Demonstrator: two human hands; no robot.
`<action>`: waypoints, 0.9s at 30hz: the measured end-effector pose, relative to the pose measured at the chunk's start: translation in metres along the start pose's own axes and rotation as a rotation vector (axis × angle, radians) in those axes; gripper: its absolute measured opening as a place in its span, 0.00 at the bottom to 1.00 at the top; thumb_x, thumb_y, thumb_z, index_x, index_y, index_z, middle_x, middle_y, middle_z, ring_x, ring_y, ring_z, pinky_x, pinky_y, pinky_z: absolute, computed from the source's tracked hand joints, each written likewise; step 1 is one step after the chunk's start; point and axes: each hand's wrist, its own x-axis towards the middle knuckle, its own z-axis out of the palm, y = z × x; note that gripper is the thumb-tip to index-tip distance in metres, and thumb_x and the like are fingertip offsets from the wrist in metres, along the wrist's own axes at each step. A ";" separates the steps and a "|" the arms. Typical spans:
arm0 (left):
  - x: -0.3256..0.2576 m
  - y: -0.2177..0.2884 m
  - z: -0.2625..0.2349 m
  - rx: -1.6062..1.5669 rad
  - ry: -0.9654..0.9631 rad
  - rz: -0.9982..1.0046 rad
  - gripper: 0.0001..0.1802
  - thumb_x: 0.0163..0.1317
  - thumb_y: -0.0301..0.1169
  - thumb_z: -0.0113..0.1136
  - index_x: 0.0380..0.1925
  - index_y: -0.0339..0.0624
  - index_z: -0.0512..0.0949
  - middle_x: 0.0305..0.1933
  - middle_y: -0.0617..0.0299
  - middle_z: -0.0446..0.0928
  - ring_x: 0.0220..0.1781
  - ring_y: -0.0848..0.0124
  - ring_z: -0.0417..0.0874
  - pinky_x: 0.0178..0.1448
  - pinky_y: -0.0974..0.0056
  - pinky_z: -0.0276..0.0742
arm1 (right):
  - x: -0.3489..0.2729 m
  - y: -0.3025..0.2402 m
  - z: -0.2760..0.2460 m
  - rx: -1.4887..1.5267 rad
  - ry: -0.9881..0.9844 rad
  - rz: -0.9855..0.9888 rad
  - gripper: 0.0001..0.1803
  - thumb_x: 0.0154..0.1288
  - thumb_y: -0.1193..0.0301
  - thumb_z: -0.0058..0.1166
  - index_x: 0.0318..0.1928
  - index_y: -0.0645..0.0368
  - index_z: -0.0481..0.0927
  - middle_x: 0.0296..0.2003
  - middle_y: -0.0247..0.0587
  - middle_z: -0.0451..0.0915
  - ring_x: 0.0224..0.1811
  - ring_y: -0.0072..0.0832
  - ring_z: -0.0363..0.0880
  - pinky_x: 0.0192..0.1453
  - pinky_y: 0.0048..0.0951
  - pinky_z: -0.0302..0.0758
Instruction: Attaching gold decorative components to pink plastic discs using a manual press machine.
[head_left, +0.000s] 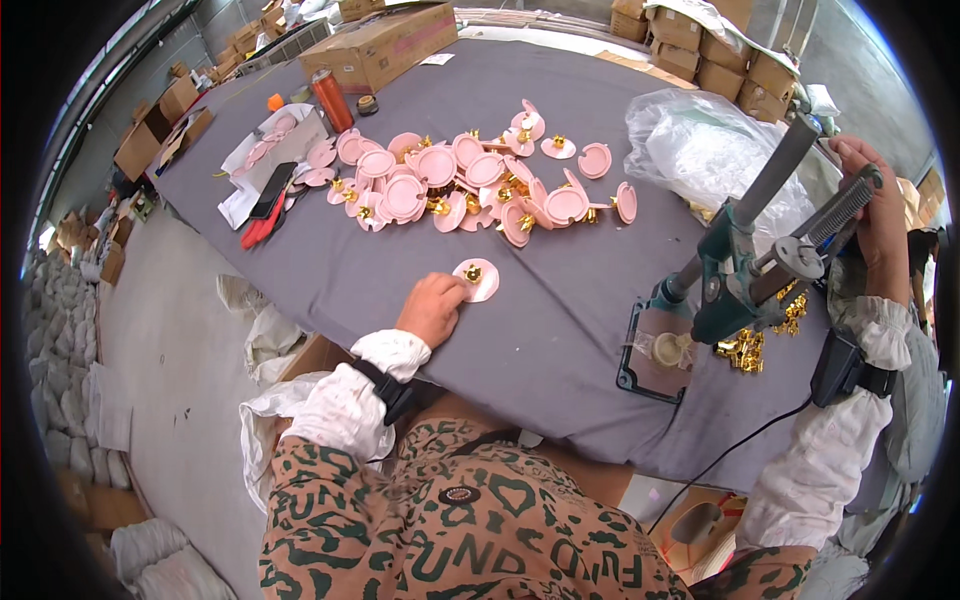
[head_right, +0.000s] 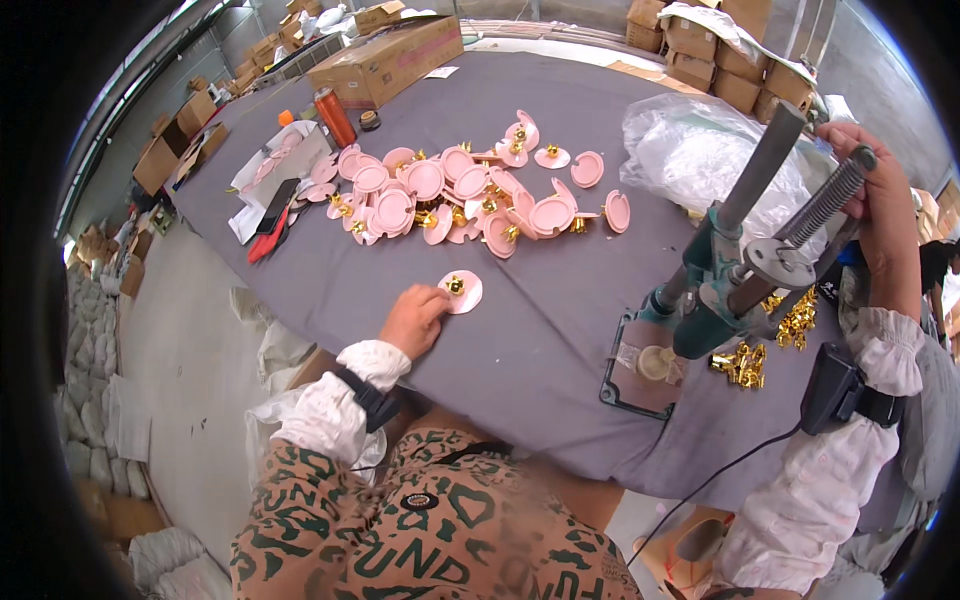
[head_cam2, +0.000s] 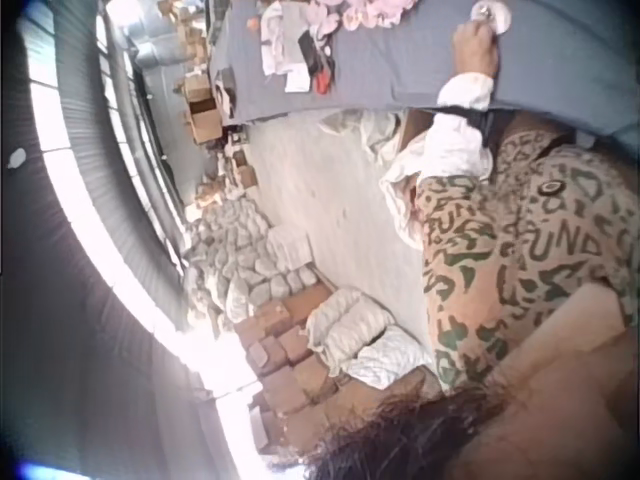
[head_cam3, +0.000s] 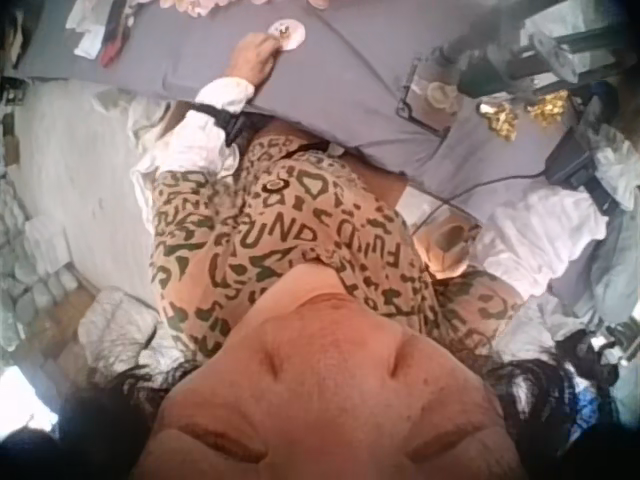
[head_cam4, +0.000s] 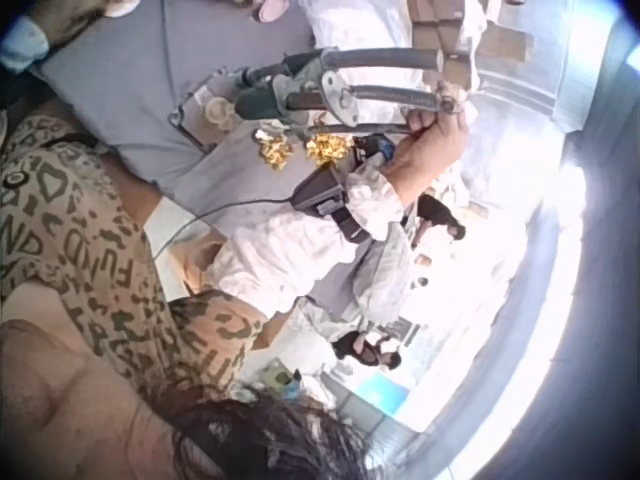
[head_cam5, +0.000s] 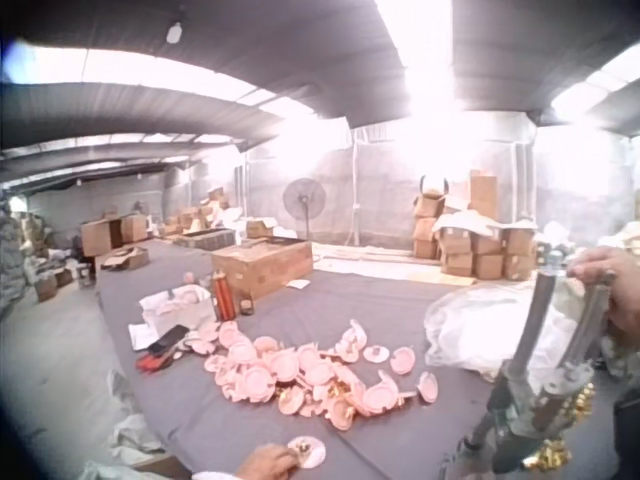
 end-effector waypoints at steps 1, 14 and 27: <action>0.005 0.003 -0.001 -0.017 -0.004 0.014 0.15 0.45 0.20 0.58 0.36 0.41 0.77 0.40 0.55 0.76 0.47 0.55 0.75 0.51 0.55 0.71 | -0.005 -0.002 -0.010 -0.019 0.021 -0.007 0.15 0.65 0.62 0.54 0.44 0.60 0.79 0.17 0.17 0.62 0.13 0.07 0.52 0.16 0.14 0.46; 0.095 0.154 0.058 -0.776 -0.132 -0.076 0.29 0.47 0.28 0.69 0.51 0.42 0.71 0.41 0.55 0.80 0.44 0.61 0.82 0.50 0.60 0.78 | 0.001 0.005 0.006 -0.035 0.064 -0.086 0.16 0.65 0.63 0.55 0.47 0.61 0.81 0.19 0.17 0.63 0.15 0.07 0.52 0.19 0.13 0.48; 0.136 0.212 0.096 -0.703 -0.266 0.043 0.38 0.46 0.28 0.69 0.58 0.39 0.63 0.43 0.52 0.81 0.47 0.56 0.80 0.53 0.58 0.75 | -0.052 -0.020 0.017 0.085 0.087 -0.190 0.09 0.66 0.69 0.52 0.38 0.63 0.79 0.17 0.23 0.66 0.15 0.12 0.57 0.19 0.16 0.54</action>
